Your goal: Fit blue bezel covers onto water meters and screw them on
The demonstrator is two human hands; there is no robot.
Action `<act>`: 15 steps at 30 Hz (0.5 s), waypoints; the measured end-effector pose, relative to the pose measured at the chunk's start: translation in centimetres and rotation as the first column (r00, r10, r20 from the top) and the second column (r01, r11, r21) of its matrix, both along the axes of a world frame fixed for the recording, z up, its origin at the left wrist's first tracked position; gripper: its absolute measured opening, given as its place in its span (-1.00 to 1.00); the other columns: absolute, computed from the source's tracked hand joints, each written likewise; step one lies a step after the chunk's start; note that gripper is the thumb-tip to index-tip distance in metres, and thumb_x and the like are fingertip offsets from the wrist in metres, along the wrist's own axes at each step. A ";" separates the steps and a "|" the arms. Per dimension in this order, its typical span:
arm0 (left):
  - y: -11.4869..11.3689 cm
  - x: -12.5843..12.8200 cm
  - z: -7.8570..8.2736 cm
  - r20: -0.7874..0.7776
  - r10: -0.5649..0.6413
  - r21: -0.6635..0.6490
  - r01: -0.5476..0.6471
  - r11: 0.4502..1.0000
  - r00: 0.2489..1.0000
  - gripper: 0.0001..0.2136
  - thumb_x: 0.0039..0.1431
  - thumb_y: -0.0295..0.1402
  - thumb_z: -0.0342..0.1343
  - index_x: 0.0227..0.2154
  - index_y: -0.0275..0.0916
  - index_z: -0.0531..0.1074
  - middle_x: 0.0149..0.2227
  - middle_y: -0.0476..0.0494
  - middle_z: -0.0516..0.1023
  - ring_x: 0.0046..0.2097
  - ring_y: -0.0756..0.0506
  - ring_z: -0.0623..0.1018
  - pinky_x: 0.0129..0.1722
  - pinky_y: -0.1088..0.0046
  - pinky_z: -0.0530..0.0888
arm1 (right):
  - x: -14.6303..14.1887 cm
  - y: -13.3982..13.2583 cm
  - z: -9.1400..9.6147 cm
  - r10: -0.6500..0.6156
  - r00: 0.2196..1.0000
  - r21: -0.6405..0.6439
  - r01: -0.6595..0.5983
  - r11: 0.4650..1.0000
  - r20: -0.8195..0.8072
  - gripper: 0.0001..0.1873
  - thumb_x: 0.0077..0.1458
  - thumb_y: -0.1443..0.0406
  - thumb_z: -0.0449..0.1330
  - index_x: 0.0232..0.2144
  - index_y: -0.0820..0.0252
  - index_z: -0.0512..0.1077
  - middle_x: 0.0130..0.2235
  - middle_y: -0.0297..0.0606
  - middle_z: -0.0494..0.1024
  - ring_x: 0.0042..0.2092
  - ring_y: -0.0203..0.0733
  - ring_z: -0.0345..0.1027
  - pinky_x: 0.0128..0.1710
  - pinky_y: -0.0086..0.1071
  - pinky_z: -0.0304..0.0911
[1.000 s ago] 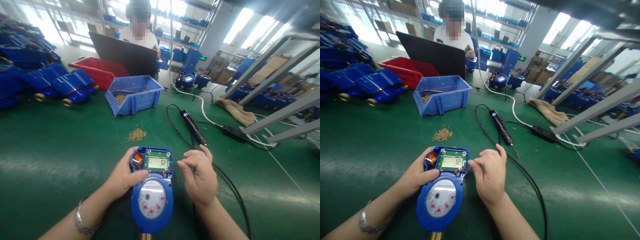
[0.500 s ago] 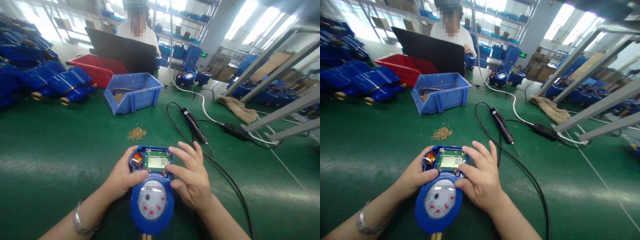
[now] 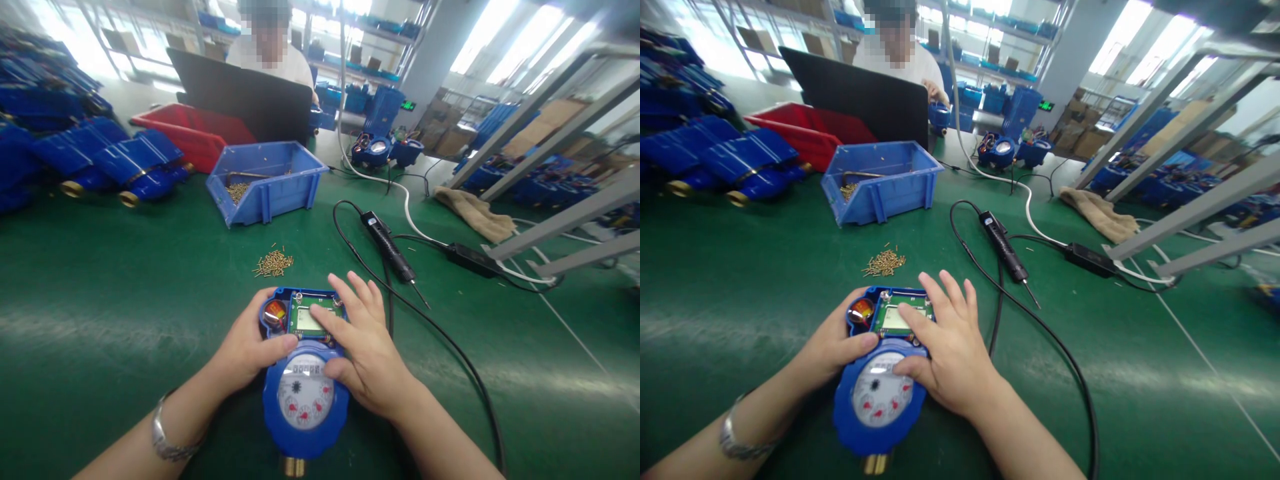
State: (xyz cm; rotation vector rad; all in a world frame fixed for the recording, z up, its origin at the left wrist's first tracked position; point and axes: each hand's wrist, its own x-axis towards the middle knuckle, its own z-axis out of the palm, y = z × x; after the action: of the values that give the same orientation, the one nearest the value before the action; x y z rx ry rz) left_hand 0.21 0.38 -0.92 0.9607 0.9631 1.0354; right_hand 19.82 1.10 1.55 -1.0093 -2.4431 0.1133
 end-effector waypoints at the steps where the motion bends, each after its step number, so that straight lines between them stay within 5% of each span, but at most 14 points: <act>1: 0.0 0.0 0.0 0.004 0.000 -0.005 0.000 1.000 1.000 -0.38 -0.21 -0.22 0.29 -0.09 -0.30 0.15 -0.18 -0.26 0.51 -0.15 -0.24 0.52 -0.16 0.28 0.44 | 0.1 0.0 -0.1 -0.009 1.000 0.027 0.010 1.000 -0.026 -0.32 0.15 -0.10 -0.27 0.05 0.20 0.26 0.20 0.05 0.05 0.24 0.19 -0.18 0.11 0.22 -0.22; 3: 0.0 0.0 0.1 0.001 -0.003 -0.010 0.003 1.000 1.000 -0.38 -0.20 -0.23 0.29 -0.08 -0.29 0.15 -0.16 -0.28 0.51 -0.13 -0.25 0.51 -0.14 0.26 0.43 | 0.4 -0.1 -0.2 -0.034 0.988 0.082 0.047 0.996 -0.148 -0.39 0.19 -0.03 -0.24 0.03 0.25 0.25 0.16 0.07 0.12 0.21 0.15 -0.08 0.11 0.18 -0.15; 8: 0.1 -0.1 0.2 -0.026 -0.022 -0.016 0.021 1.000 0.999 -0.37 -0.20 -0.20 0.30 -0.08 -0.29 0.15 -0.16 -0.29 0.51 -0.14 -0.27 0.52 -0.14 0.24 0.44 | 0.8 -0.1 -0.6 -0.148 0.874 0.124 0.229 0.965 -0.462 -0.87 0.13 0.42 -0.01 -0.44 0.20 0.27 -0.20 -0.19 0.38 -0.07 -0.13 0.25 0.03 -0.05 0.10; 12: 0.0 -0.1 -0.1 -0.039 -0.015 -0.011 0.015 1.000 0.999 -0.38 -0.18 -0.21 0.29 -0.07 -0.28 0.15 -0.14 -0.28 0.51 -0.12 -0.26 0.52 -0.13 0.26 0.44 | 0.6 0.0 -1.1 -0.196 0.842 0.076 0.269 0.960 -0.502 -0.79 0.04 0.47 0.07 -0.24 0.20 0.22 -0.19 -0.14 0.36 -0.11 -0.13 0.27 -0.05 -0.11 0.18; 15: 0.0 -0.1 -0.2 -0.037 -0.015 -0.009 0.015 1.000 0.999 -0.37 -0.18 -0.21 0.29 -0.06 -0.27 0.14 -0.13 -0.27 0.50 -0.11 -0.25 0.51 -0.12 0.27 0.43 | 0.6 0.0 -1.3 -0.206 0.859 0.002 0.234 0.972 -0.469 -0.89 0.05 0.45 0.06 -0.34 0.18 0.26 -0.20 -0.17 0.36 -0.12 -0.13 0.25 -0.06 -0.14 0.17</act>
State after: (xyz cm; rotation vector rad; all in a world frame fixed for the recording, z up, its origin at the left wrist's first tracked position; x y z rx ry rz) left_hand 0.06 0.37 -1.13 0.9818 0.9888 1.0032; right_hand 20.39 1.10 0.24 -1.0830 -1.8716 0.1819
